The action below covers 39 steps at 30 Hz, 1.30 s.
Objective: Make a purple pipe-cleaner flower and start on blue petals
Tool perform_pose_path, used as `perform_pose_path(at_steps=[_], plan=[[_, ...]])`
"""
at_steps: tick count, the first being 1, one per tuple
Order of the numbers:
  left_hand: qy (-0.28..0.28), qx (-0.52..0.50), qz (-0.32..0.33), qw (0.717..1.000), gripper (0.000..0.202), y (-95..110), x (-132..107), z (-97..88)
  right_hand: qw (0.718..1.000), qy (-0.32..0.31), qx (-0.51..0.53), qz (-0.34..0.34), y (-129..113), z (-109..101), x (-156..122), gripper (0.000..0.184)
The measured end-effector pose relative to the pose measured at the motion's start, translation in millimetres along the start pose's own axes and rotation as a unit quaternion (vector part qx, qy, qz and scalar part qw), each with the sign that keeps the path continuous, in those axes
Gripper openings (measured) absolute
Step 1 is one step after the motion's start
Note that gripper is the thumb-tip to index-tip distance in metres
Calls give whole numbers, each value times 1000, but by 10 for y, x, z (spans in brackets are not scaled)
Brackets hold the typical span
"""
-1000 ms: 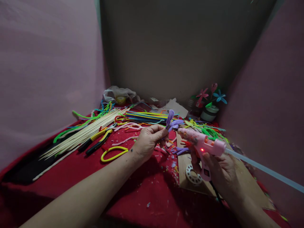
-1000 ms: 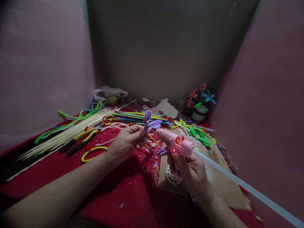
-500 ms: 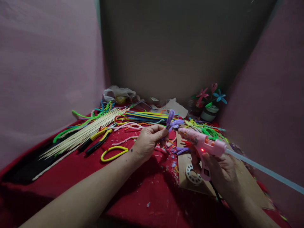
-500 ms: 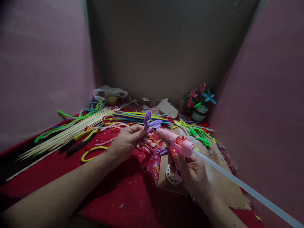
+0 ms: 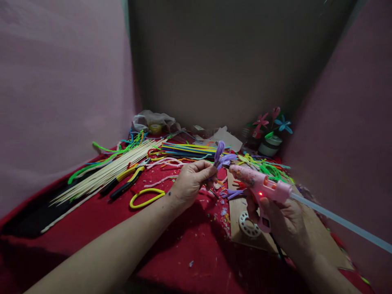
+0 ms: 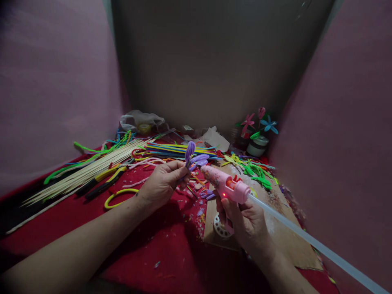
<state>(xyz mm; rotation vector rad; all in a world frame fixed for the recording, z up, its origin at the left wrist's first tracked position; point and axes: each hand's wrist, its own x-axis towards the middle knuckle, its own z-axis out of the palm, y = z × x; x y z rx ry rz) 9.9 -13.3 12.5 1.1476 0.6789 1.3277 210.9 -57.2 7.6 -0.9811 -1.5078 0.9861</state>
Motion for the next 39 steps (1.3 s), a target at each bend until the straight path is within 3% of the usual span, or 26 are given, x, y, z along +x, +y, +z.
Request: perform_pose_path(at_steps=[7,17,24,33,39], plan=[[5,0,-1,1000,18,-4,-2,0,999,2,17,40,58,-22,-13,27],[2,2,1,1000,18,-16,0,-8,999,-8,4,41,-86,16,6,35],[4,4,-2,1000,19,-6,-3,-4,999,0,26,46,-26,13,-11,31],[5,-3,0,1000,17,-5,1,-3,998,-33,8,49,-53,7,-23,54],[4,-2,3,1000,18,-17,3,-7,997,-28,33,63,39,-16,-36,46]])
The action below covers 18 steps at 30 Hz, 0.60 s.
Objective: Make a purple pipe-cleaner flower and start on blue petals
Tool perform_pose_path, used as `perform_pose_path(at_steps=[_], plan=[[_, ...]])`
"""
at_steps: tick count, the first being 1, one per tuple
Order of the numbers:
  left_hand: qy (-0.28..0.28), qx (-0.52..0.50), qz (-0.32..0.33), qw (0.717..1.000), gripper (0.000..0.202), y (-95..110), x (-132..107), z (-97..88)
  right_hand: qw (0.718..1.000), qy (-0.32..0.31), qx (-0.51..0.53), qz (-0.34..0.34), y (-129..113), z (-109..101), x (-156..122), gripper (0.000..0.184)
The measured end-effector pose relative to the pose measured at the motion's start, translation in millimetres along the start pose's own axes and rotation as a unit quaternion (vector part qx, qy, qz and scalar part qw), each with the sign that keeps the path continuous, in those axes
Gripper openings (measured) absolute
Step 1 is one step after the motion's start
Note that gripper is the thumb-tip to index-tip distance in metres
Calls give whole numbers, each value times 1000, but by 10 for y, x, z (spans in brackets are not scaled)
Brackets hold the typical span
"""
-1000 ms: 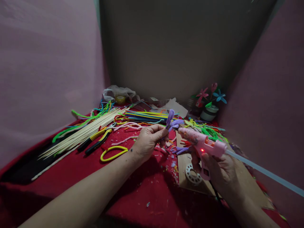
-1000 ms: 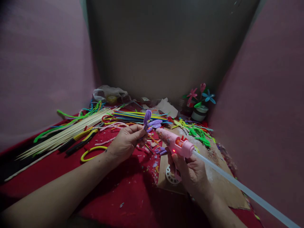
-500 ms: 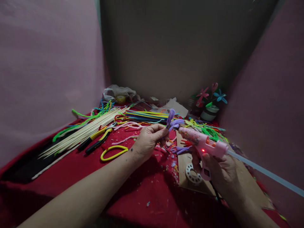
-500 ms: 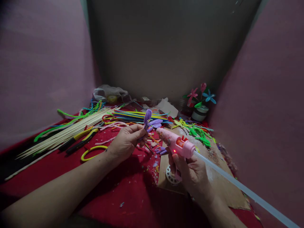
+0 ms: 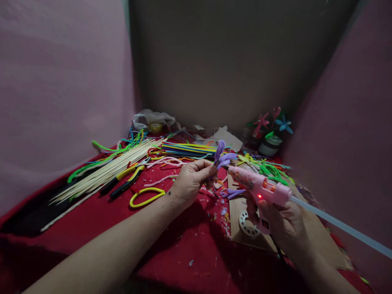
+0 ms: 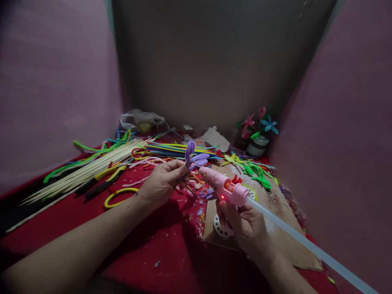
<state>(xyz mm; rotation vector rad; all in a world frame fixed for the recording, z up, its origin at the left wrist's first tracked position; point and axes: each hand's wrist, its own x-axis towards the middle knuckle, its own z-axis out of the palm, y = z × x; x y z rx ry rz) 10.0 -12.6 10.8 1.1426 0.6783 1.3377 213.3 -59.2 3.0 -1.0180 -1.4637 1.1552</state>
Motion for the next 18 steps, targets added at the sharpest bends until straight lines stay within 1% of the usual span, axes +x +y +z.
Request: perform_pose_path(at_steps=[5,12,14,18], plan=[[7,-5,-1,1000,19,0,6,4,1000,0,-19,-16,-24,1,-8,43],[11,-9,-2,1000,20,18,11,9,999,15,-13,-48,-120,44,-3,50],[12,-10,-3,1000,19,22,9,10,999,15,-7,-47,-146,48,3,50],[11,-12,-5,1000,19,29,6,15,1000,14,5,-20,-157,37,6,46]])
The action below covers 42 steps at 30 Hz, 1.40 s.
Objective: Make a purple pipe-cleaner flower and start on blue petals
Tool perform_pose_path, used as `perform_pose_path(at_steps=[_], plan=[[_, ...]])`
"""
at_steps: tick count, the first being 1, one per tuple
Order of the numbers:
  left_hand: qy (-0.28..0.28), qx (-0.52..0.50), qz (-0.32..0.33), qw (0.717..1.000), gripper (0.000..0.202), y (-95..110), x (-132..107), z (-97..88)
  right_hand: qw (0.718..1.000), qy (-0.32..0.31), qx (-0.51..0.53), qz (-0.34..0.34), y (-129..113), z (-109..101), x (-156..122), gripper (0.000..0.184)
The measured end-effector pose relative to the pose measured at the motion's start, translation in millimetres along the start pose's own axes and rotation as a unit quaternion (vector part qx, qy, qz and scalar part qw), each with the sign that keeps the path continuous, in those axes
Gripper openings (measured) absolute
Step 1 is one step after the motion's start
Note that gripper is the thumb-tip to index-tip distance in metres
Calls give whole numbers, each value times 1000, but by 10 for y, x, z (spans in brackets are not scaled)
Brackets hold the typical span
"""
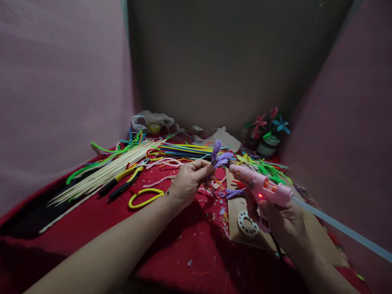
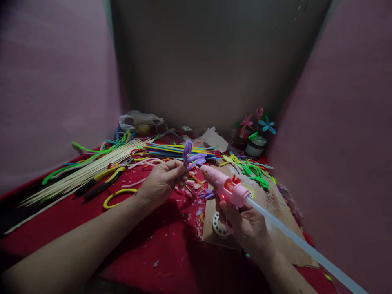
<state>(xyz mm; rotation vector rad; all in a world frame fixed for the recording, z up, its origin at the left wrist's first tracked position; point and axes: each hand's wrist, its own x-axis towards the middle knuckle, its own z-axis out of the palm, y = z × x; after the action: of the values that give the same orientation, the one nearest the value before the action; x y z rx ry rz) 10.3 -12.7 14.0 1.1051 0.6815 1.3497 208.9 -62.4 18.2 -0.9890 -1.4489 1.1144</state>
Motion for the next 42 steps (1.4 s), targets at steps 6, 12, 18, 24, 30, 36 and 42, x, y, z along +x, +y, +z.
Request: perform_pose_path(at_steps=[6,12,18,24,30,36,42], plan=[[-4,8,5,1000,19,-6,0,-2,1000,5,-10,12,163,-64,-28,25],[-12,12,6,1000,19,-29,1,-15,999,28,-30,20,246,-79,-22,29],[-13,14,10,1000,19,-31,-2,-18,999,27,-18,25,177,-47,1,33],[-13,19,14,1000,19,-26,1,-15,999,27,-27,24,192,-66,-5,30],[-9,17,11,1000,18,-20,2,-10,998,38,-55,18,234,-66,-18,35],[-6,16,6,1000,18,-19,-2,-12,997,33,-76,-7,237,-76,-14,33],[-8,13,13,1000,18,-25,2,-12,996,17,-84,-2,294,-130,-48,27]])
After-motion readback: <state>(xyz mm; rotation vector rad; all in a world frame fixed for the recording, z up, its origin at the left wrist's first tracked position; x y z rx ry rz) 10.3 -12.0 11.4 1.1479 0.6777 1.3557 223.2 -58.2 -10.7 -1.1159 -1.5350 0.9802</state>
